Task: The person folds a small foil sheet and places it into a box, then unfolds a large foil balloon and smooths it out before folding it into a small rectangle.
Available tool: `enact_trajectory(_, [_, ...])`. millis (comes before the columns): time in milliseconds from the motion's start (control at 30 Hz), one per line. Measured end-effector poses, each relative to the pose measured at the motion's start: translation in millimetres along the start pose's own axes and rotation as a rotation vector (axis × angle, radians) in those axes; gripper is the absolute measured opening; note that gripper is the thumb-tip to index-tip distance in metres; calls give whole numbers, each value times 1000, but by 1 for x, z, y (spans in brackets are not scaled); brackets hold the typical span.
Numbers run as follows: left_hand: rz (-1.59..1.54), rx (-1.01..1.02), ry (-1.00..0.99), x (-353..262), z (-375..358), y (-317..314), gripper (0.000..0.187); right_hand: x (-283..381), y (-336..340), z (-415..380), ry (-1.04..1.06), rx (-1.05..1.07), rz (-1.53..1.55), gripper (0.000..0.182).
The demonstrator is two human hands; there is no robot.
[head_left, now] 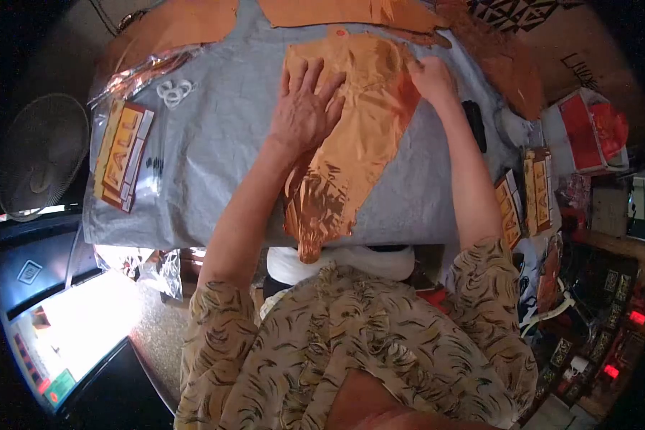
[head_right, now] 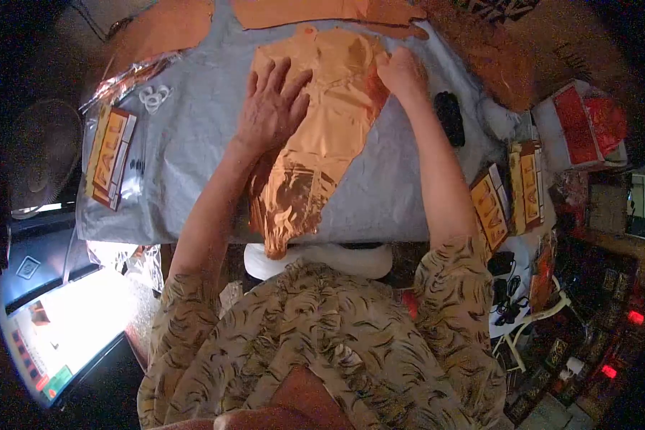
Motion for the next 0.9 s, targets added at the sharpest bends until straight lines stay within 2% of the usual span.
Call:
enact_trajectory(100, [-1, -5, 13, 1, -1, 0, 48, 14, 5, 10, 5, -43, 26, 56])
enact_trajectory(233, [-33, 4, 7, 0, 0, 2, 48, 32, 4, 12, 37, -154, 40, 53])
enact_trajectory(300, [-35, 1, 10, -1, 0, 3, 47, 31, 0, 22, -18, -133, 129, 47])
enact_trajectory(433, [-31, 10, 19, 1, -1, 0, 45, 26, -10, 40, 38, -29, 74, 41])
enact_trajectory(500, [-31, 5, 23, 2, -2, -1, 45, 29, -8, 37, 84, -14, 311, 38])
enact_trajectory(533, [-32, 6, 20, 2, -3, -2, 45, 33, -4, 35, 88, -17, 308, 38])
enact_trajectory(600, [-30, -11, 16, 2, -3, -3, 45, 38, 1, 31, 0, 76, 421, 22])
enact_trajectory(633, [-25, -20, 11, 2, -2, -2, 45, 29, -9, 41, 3, 73, 418, 22])
enact_trajectory(700, [-43, -22, 17, 1, -3, 0, 46, 20, -19, 58, 206, -305, 534, 17])
enact_trajectory(800, [-56, -26, 17, 2, -4, 0, 46, 52, 18, 37, 167, -291, 481, 16])
enact_trajectory(900, [-47, -22, 12, 2, -4, 0, 46, 68, 24, 41, 213, -313, 500, 17])
Point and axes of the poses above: each hand's wrist, its own z-axis towards the middle knuckle, its own y-axis out of the back of the hand, x = y × z, the point moved 3 cm from there along z, towards the middle knuckle, and after that the axes turned 1 degree about y, right-handed, at the moved point
